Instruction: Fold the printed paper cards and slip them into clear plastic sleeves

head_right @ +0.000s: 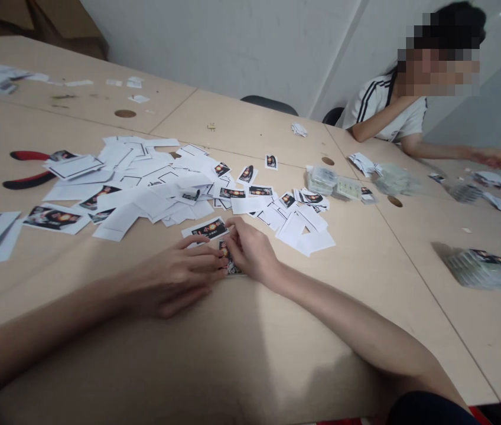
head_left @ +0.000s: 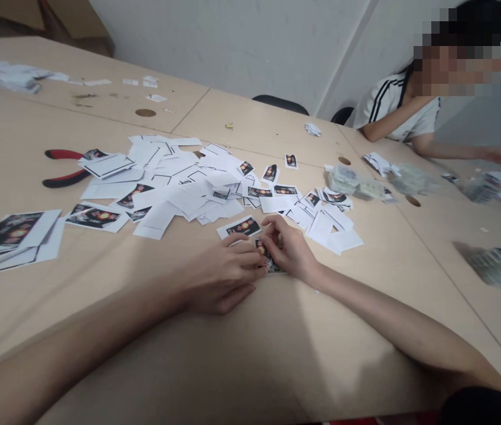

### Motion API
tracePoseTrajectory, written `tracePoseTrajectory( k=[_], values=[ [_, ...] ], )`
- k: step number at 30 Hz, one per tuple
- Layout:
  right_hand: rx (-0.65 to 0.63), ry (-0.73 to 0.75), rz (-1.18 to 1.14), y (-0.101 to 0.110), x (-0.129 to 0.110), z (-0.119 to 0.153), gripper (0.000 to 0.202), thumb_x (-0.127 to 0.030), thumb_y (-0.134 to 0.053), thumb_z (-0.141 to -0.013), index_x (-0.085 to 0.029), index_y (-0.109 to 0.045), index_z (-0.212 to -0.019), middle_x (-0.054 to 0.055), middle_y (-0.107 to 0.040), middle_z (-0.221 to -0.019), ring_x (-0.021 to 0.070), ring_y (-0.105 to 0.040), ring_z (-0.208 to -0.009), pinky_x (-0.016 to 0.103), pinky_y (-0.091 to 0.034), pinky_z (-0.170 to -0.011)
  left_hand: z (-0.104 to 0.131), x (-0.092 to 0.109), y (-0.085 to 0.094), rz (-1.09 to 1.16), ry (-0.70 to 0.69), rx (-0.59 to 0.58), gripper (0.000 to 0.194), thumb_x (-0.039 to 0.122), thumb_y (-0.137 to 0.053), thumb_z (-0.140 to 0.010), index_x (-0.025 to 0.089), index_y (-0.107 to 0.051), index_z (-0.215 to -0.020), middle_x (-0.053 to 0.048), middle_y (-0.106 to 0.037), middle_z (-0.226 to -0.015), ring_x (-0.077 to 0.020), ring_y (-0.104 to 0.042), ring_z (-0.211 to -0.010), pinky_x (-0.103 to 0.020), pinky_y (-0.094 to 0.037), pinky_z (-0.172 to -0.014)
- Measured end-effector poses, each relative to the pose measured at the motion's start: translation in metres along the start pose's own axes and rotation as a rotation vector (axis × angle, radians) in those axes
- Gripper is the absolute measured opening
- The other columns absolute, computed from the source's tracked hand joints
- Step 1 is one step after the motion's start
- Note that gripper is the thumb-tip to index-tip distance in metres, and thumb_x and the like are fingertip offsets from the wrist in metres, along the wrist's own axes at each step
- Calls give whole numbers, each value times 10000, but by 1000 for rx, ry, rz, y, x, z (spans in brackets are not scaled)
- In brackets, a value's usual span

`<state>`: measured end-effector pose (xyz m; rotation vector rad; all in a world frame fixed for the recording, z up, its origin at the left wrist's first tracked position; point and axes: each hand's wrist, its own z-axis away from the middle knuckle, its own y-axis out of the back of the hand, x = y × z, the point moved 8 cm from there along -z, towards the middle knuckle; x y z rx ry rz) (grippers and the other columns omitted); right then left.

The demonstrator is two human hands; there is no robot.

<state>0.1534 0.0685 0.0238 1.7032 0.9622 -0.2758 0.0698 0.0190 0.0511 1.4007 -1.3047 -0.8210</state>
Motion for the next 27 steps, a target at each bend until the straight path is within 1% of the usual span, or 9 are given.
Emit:
tracePoseTrajectory(
  k=[3, 5, 11, 16, 20, 24, 27],
  values=[
    [5, 5, 0, 1, -1, 0, 212, -163, -394, -786, -194, -373, -994, -31, -471, -645, 95, -447, -550, 212, -349, -517, -1, 1, -7, 44, -6, -127, 275, 171, -420, -737, 186, -506, -997, -54, -553, -941, -219, -457, -913, -415, -255, -918],
    [2, 4, 1, 1, -1, 0, 210, -166, -392, -788, -192, -372, -995, -30, -471, -641, 96, -441, -543, 213, -347, -513, -1, 0, -8, 63, 3, -145, 284, 186, -427, -731, 181, -499, -1007, -64, -539, -951, -232, -443, -919, -426, -256, -908],
    [2, -6, 2, 0, 0, 0, 203, -171, -388, -789, -198, -374, -990, -29, -469, -637, 98, -439, -536, 212, -344, -510, -1, 1, -9, 70, -8, -161, 252, 206, -393, -751, 189, -504, -977, -71, -513, -953, -232, -428, -894, -423, -269, -883],
    [-2, -4, 6, 1, 0, -1, 211, -159, -392, -785, -196, -372, -991, -32, -462, -636, 98, -445, -546, 211, -347, -514, -2, 3, -10, 43, -7, -149, 366, 262, -442, -719, 181, -460, -1075, -86, -502, -959, -249, -411, -897, -446, -253, -885],
    [-9, -15, 4, 1, 0, -1, 210, -159, -396, -784, -198, -371, -989, -36, -456, -628, 96, -440, -536, 208, -344, -508, -4, 5, -11, 34, 23, -136, 361, 286, -456, -722, 179, -473, -1066, -97, -504, -963, -257, -406, -900, -464, -239, -882],
    [-9, -20, -6, 1, 0, 0, 199, -173, -397, -789, -198, -373, -985, -34, -466, -631, 99, -449, -540, 213, -352, -516, -3, -2, -10, 156, 81, -119, 345, 308, -434, -763, 191, -450, -1086, -83, -511, -1012, -236, -415, -944, -438, -229, -909],
    [-3, -18, -15, 1, 0, 0, 195, -172, -401, -788, -200, -375, -979, -29, -482, -643, 101, -460, -550, 215, -356, -521, 0, -10, -8, 259, 126, -96, 354, 283, -407, -789, 195, -404, -1131, -68, -510, -1059, -206, -424, -995, -410, -205, -953]
  ],
)
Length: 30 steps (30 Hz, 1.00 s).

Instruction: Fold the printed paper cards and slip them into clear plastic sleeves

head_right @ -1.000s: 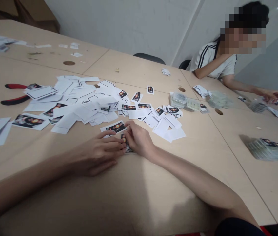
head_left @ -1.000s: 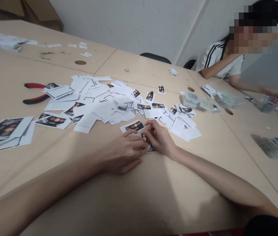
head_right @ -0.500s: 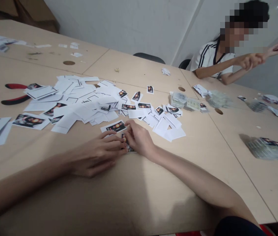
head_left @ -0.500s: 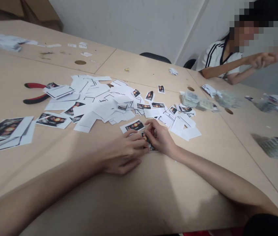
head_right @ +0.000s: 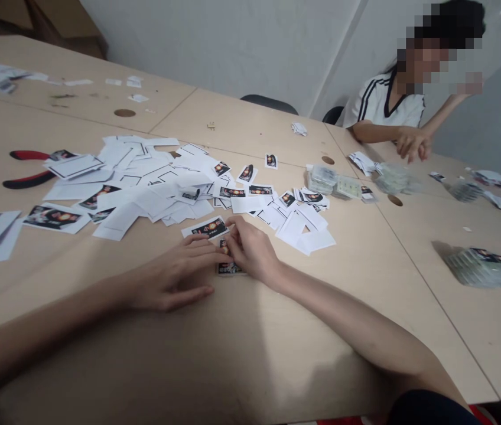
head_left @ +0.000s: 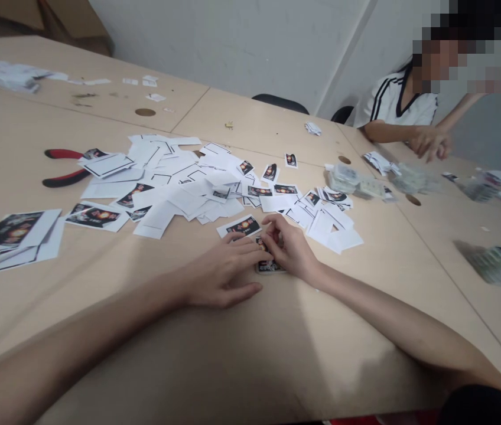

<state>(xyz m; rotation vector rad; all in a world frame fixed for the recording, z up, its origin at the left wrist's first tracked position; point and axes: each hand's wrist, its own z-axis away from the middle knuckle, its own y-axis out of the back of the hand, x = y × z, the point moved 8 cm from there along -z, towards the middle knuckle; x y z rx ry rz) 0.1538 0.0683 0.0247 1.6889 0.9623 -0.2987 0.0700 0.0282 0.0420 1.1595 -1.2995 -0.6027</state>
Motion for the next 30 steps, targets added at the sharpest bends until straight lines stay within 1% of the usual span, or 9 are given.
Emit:
tracePoseTrajectory(
  k=[4, 6, 12, 15, 18, 20, 24, 25, 30],
  values=[
    [1, 8, -7, 0, -1, 0, 199, -162, -393, -789, -203, -372, -982, -22, -491, -658, 106, -469, -564, 218, -359, -526, 2, 1, 2, -1, -52, -19, 350, 223, -437, -758, 208, -433, -1108, -56, -517, -1075, -200, -432, -1028, -408, -171, -978],
    [0, 2, 0, 0, -1, 0, 196, -168, -392, -790, -203, -375, -982, -18, -492, -659, 110, -470, -565, 223, -360, -527, 2, 4, 2, -31, -82, -30, 353, 226, -450, -744, 211, -448, -1097, -60, -520, -1070, -210, -432, -1029, -415, -164, -978],
    [2, -13, 14, 2, 0, 0, 190, -183, -395, -792, -199, -385, -981, -24, -485, -640, 108, -463, -553, 222, -357, -522, 0, 9, -6, -173, -96, -69, 465, 351, -487, -706, 187, -439, -1139, -107, -494, -1045, -272, -416, -951, -466, -226, -903],
    [-1, -13, 17, 2, -1, 0, 190, -177, -391, -793, -200, -383, -982, -27, -478, -637, 109, -463, -554, 218, -357, -525, -2, 9, -10, -209, -78, -36, 476, 392, -471, -712, 183, -444, -1139, -123, -473, -1055, -284, -395, -943, -471, -245, -872],
    [-3, -10, 21, 2, -1, 0, 202, -163, -394, -788, -199, -378, -986, -30, -475, -640, 106, -459, -556, 217, -357, -528, -3, 9, -11, -213, -67, -13, 474, 411, -465, -720, 191, -447, -1140, -124, -465, -1072, -285, -385, -952, -477, -229, -880],
    [-4, -11, 18, 1, -1, 0, 201, -166, -398, -787, -200, -377, -984, -31, -474, -643, 103, -454, -554, 216, -355, -526, -2, 8, -10, -186, -67, -28, 496, 402, -476, -720, 198, -419, -1168, -114, -473, -1079, -280, -386, -970, -478, -202, -903],
    [-7, -26, 1, 0, 2, 0, 185, -179, -392, -790, -206, -381, -973, -31, -472, -641, 100, -446, -544, 218, -354, -518, 0, 5, -2, -66, -55, -52, 581, 368, -465, -747, 199, -265, -1266, -94, -458, -1156, -248, -384, -1041, -437, -177, -947],
    [-7, -25, -2, 0, 2, 0, 187, -179, -394, -788, -207, -380, -973, -30, -473, -641, 101, -447, -546, 219, -355, -518, 1, 4, -1, -47, -55, -57, 573, 360, -463, -751, 203, -266, -1265, -88, -454, -1167, -241, -383, -1053, -426, -174, -954],
    [3, -13, -13, 0, 2, -1, 202, -174, -400, -780, -209, -376, -978, -31, -470, -639, 102, -449, -543, 224, -355, -515, 2, 6, -1, -86, -80, -77, 431, 332, -490, -731, 220, -438, -1143, -77, -484, -1110, -247, -415, -1007, -431, -183, -955]
  ],
)
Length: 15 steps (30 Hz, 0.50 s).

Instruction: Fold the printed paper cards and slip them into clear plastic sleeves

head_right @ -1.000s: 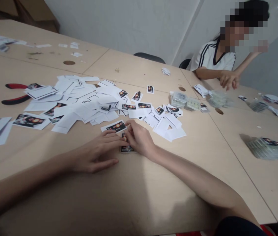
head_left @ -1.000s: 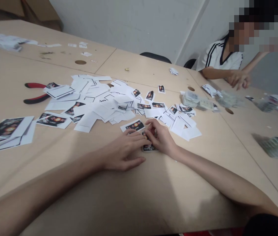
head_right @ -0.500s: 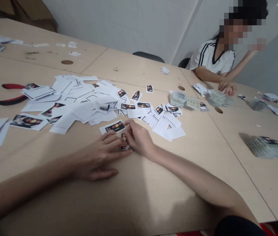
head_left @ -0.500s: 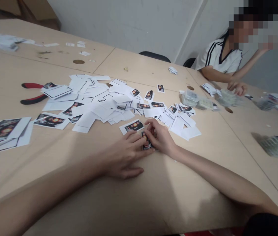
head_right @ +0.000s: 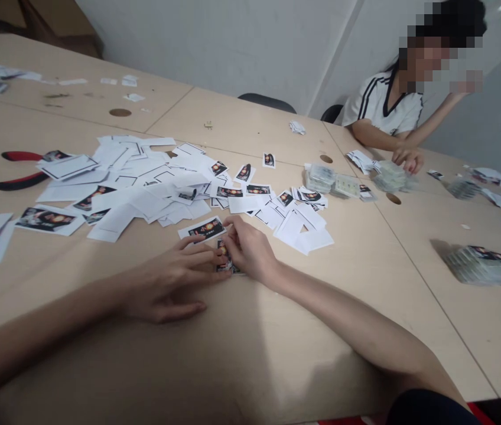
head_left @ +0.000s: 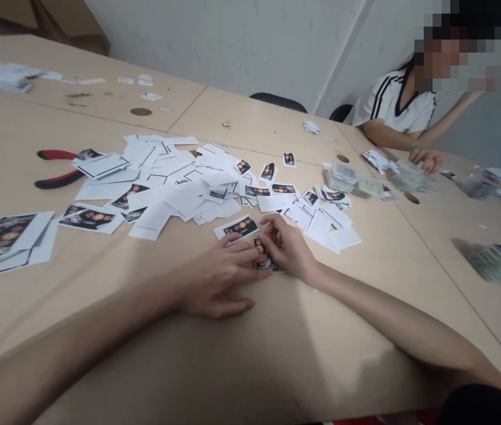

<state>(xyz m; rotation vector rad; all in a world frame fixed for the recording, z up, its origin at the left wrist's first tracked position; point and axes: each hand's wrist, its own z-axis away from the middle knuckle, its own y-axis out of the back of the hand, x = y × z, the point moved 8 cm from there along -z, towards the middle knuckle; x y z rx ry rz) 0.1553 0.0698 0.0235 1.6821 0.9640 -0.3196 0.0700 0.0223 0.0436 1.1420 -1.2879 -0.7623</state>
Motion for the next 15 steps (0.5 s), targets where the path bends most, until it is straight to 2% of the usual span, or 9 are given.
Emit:
tracePoseTrajectory(
  k=[3, 9, 15],
  values=[
    [6, -5, -9, 0, 0, 0, 204, -179, -395, -783, -212, -370, -983, -32, -467, -638, 99, -447, -533, 223, -355, -511, -1, 1, -1, -16, -1, 22, 419, 334, -494, -726, 213, -454, -1125, -80, -496, -1083, -249, -419, -990, -441, -184, -958],
    [19, 11, 16, 2, -1, 0, 192, -186, -395, -789, -203, -372, -978, -34, -459, -625, 100, -448, -536, 220, -357, -520, -2, 2, -2, -8, 7, 18, 449, 319, -521, -705, 219, -442, -1135, -64, -510, -1079, -256, -340, -1114, -450, -76, -1012],
    [23, 14, 71, 2, -2, 0, 216, -194, -400, -783, -199, -371, -997, -28, -460, -634, 106, -456, -544, 220, -356, -519, -2, 3, 2, 7, 7, 46, 429, 330, -543, -692, 215, -479, -1101, -61, -510, -1091, -260, -333, -1132, -441, -125, -1016]
  ],
)
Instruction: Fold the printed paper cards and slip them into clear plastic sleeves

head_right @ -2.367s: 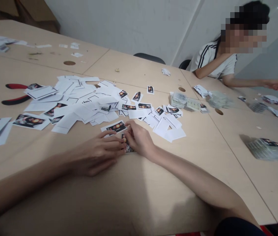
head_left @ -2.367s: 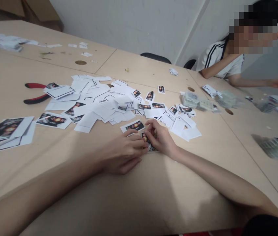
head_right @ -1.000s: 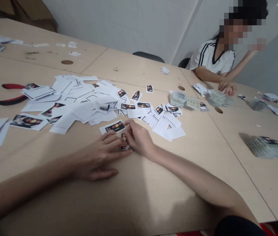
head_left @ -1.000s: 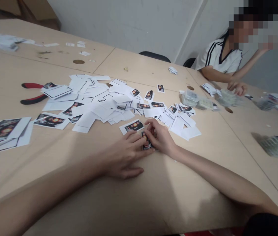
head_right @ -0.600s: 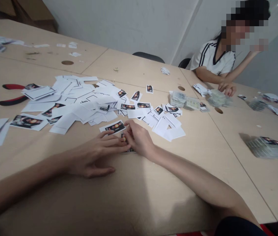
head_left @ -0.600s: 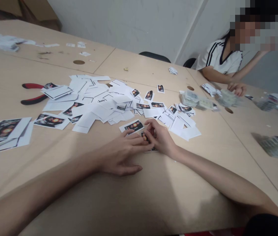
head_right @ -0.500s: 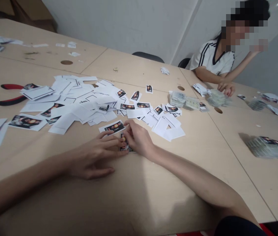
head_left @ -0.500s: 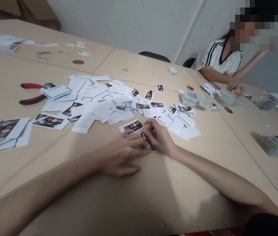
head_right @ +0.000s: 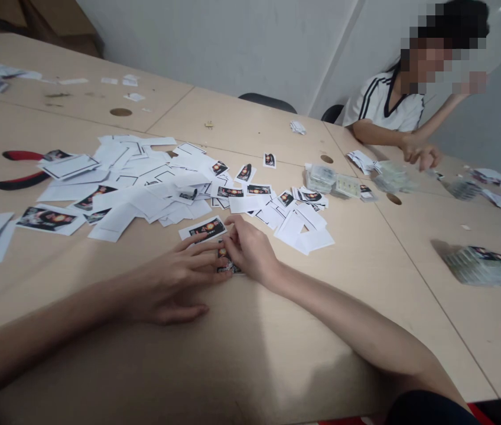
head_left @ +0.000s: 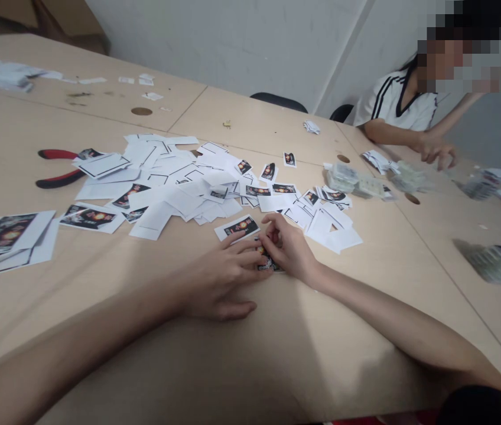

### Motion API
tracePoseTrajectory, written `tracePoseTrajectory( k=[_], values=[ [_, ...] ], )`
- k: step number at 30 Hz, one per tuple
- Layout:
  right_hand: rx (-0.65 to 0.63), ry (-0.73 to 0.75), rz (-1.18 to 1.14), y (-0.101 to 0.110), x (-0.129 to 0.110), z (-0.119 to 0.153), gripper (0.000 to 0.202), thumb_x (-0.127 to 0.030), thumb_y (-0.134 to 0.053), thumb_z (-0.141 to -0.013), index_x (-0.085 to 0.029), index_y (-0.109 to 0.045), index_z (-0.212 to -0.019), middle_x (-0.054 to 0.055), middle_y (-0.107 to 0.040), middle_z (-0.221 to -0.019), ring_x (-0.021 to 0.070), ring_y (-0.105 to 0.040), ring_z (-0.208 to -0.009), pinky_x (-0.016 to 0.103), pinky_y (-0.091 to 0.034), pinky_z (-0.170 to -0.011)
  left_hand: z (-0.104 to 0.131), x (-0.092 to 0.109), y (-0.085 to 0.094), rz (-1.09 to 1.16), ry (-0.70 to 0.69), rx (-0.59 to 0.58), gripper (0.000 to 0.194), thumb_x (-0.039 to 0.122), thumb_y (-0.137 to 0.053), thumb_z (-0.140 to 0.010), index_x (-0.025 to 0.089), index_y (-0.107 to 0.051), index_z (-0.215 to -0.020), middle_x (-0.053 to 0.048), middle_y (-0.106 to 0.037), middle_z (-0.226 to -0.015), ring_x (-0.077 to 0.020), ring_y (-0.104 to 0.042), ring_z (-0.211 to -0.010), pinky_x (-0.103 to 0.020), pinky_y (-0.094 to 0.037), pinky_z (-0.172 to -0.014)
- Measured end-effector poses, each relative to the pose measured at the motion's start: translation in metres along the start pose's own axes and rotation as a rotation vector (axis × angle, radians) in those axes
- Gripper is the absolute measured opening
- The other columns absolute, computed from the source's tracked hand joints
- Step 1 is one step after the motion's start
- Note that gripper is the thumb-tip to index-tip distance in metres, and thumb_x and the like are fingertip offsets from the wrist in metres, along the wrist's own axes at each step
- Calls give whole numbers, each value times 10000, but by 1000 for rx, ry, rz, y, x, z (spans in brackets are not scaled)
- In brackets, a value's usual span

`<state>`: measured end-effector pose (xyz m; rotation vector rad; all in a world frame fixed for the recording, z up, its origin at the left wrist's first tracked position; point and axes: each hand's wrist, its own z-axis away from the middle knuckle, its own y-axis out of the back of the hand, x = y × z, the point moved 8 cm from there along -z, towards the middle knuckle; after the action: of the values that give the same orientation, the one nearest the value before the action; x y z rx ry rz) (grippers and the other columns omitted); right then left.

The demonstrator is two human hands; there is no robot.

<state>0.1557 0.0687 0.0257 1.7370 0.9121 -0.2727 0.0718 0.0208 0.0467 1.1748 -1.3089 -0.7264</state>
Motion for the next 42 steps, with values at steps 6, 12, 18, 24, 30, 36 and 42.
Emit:
tracePoseTrajectory(
  k=[6, 12, 18, 24, 30, 36, 42],
  values=[
    [80, -13, 128, 8, 1, 0, 279, -225, -465, -734, -201, -384, -1000, -3, -461, -683, 139, -460, -622, 251, -365, -565, 1, -1, 0, -14, -3, 22, 442, 356, -543, -694, 227, -479, -1111, -62, -505, -1108, -278, -260, -1196, -463, -113, -1015],
    [87, -22, 50, 6, 9, -2, 327, -174, -469, -709, -180, -357, -1016, 16, -420, -752, 154, -437, -690, 286, -380, -628, 1, -4, 0, -11, -2, -4, 436, 390, -522, -713, 232, -480, -1117, -62, -489, -1118, -282, -234, -1212, -470, -93, -1012],
    [66, -86, -211, 7, 17, -3, 250, -101, -367, -754, -194, -347, -985, 39, -433, -865, 140, -445, -739, 280, -397, -655, 1, -4, 1, -18, 4, -6, 412, 408, -505, -723, 236, -495, -1098, -74, -485, -1108, -280, -299, -1164, -471, -138, -986],
    [31, -82, -256, 3, 15, -4, 279, -201, -480, -754, -191, -350, -1001, 39, -450, -877, 135, -455, -756, 274, -413, -670, 1, -2, -4, -89, 10, -7, 476, 416, -527, -687, 220, -480, -1118, -85, -469, -1136, -304, -168, -1236, -471, -65, -1003],
    [-13, -17, -276, -1, 14, -6, 256, -121, -426, -765, -195, -375, -1004, 47, -469, -884, 143, -471, -788, 301, -430, -714, 1, -1, -6, -97, 27, 9, 491, 439, -525, -678, 227, -470, -1118, -74, -472, -1146, -308, -179, -1230, -472, -26, -1002],
    [-51, 10, -333, 3, 11, -6, 215, -111, -358, -808, -209, -391, -996, 62, -474, -958, 157, -478, -904, 346, -413, -820, 1, 0, -7, -108, 23, 11, 506, 437, -515, -686, 228, -446, -1142, -80, -465, -1164, -308, -170, -1234, -474, -46, -992],
    [-44, 41, -259, 0, 12, -5, 255, -177, -482, -773, -203, -402, -1013, 63, -483, -986, 173, -475, -929, 356, -405, -840, 1, 0, -9, -135, 23, 14, 514, 430, -519, -675, 225, -444, -1141, -82, -462, -1163, -319, -182, -1226, -488, -31, -991]
  ],
)
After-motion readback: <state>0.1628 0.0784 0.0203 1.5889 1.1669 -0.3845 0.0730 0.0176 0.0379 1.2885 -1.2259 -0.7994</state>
